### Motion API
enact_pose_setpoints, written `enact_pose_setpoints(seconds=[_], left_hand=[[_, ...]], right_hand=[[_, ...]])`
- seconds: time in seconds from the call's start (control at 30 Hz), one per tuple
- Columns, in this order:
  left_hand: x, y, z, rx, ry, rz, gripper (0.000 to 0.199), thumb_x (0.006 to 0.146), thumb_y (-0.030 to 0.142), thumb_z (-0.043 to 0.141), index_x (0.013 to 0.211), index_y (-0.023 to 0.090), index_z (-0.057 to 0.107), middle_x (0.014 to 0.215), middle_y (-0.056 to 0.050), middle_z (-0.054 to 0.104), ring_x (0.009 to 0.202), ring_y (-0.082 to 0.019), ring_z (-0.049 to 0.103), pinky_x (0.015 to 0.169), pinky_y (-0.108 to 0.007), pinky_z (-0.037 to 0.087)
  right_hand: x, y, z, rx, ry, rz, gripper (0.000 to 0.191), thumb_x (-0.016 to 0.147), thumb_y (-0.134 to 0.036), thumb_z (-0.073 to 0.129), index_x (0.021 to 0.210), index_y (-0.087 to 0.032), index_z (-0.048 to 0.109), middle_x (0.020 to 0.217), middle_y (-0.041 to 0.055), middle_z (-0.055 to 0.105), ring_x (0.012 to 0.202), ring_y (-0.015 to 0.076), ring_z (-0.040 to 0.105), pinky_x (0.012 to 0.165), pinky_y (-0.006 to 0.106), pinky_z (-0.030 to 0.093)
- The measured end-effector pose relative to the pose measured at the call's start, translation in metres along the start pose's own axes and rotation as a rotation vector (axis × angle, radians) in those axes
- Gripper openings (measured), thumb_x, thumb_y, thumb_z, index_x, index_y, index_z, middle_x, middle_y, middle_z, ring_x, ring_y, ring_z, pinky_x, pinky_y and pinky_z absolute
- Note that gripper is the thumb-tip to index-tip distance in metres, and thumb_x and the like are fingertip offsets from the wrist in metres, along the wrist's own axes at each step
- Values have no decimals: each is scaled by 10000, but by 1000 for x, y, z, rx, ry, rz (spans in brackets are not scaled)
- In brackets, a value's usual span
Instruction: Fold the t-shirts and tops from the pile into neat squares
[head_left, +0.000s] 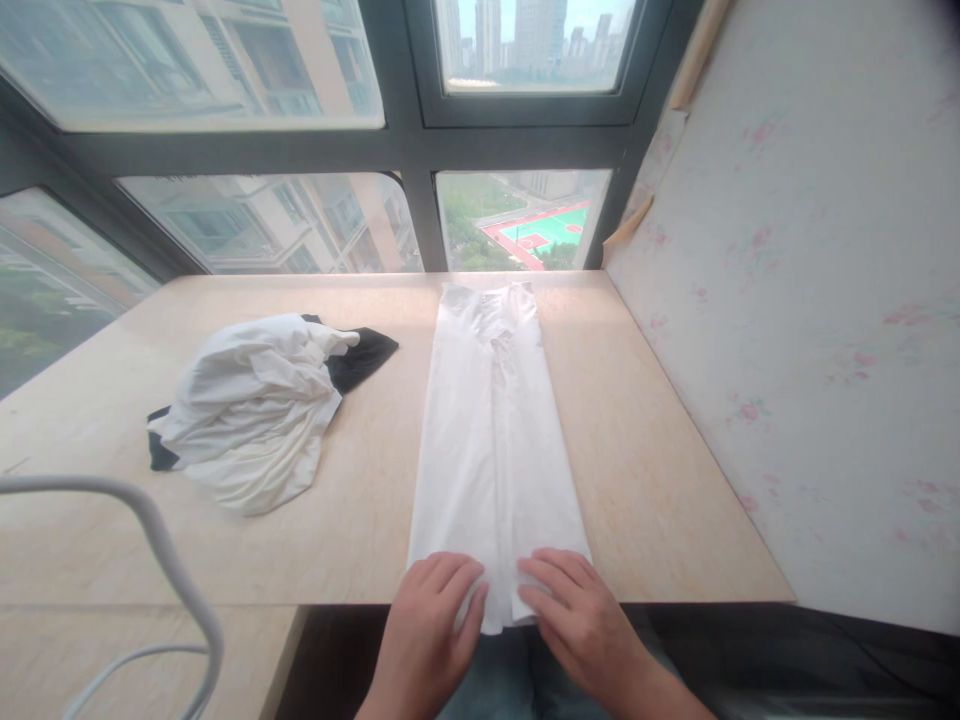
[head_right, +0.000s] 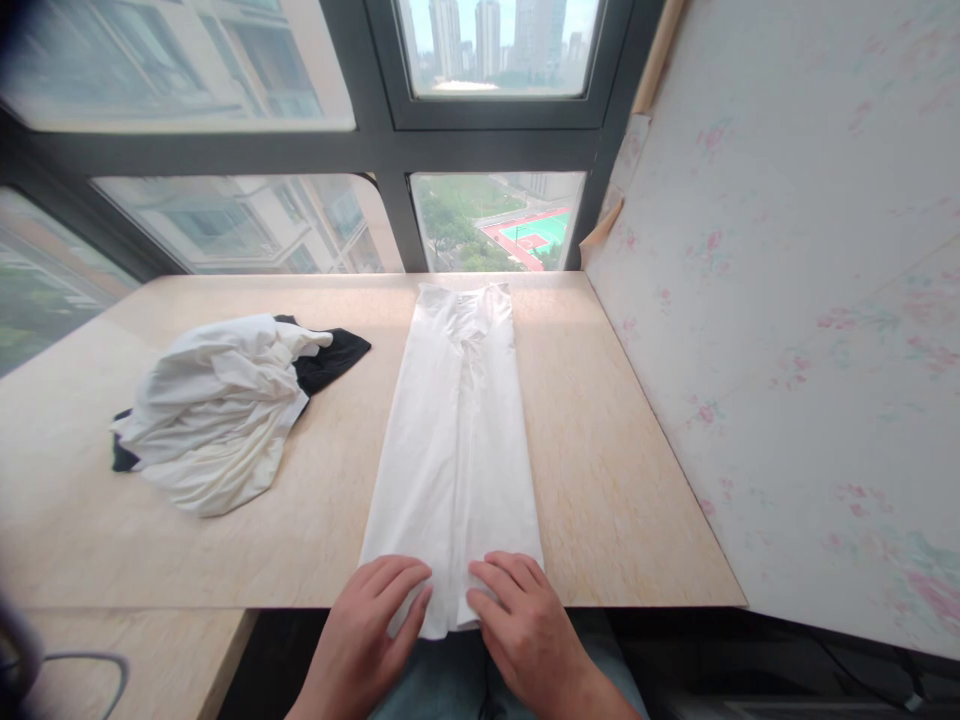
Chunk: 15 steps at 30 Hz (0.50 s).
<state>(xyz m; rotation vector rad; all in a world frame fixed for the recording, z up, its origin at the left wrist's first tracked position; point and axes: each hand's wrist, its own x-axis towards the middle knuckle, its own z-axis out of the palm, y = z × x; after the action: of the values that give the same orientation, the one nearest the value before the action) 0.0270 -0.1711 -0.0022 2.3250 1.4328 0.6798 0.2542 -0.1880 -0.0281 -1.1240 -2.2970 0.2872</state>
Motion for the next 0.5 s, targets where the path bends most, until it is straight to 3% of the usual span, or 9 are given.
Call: enact_pose_setpoints(seconds=[0.07,0.17,0.37,0.5], left_hand=[[35,-6,4,-142,-26,-132,198,936,267,500,1036,229,666,979,-50,721,856,-185,665,777,-319,519],[109,-20,13,-306,-34,-377,201,905,301,543,1008,214,692,909,-44,742,760,-176,665,739,-298,504],[268,-53,45,-318,88,-502,187,807,287,685,949,166,674,931,-96,725,983,-250,647,884,-331,443],[330,-70,66,-414,138,-606,218,794,320,738,898,149,650,929,-75,688,1030,-240,624,893,-359,467]], right_hand=[[1,0,0,4,14,2,298,876,-72,452,1050,-195,662,1191,84,682,1117,217,593,936,397,525],[2,0,1,1,24,0,294,857,-76,465,1035,-195,666,1183,86,686,1109,218,598,925,391,535],[4,8,7,-29,122,-72,280,858,-100,440,980,-185,678,1114,79,712,1041,211,627,863,339,562],[2,16,19,-69,200,-120,257,894,-110,427,914,-186,672,1057,71,727,987,205,648,823,314,568]])
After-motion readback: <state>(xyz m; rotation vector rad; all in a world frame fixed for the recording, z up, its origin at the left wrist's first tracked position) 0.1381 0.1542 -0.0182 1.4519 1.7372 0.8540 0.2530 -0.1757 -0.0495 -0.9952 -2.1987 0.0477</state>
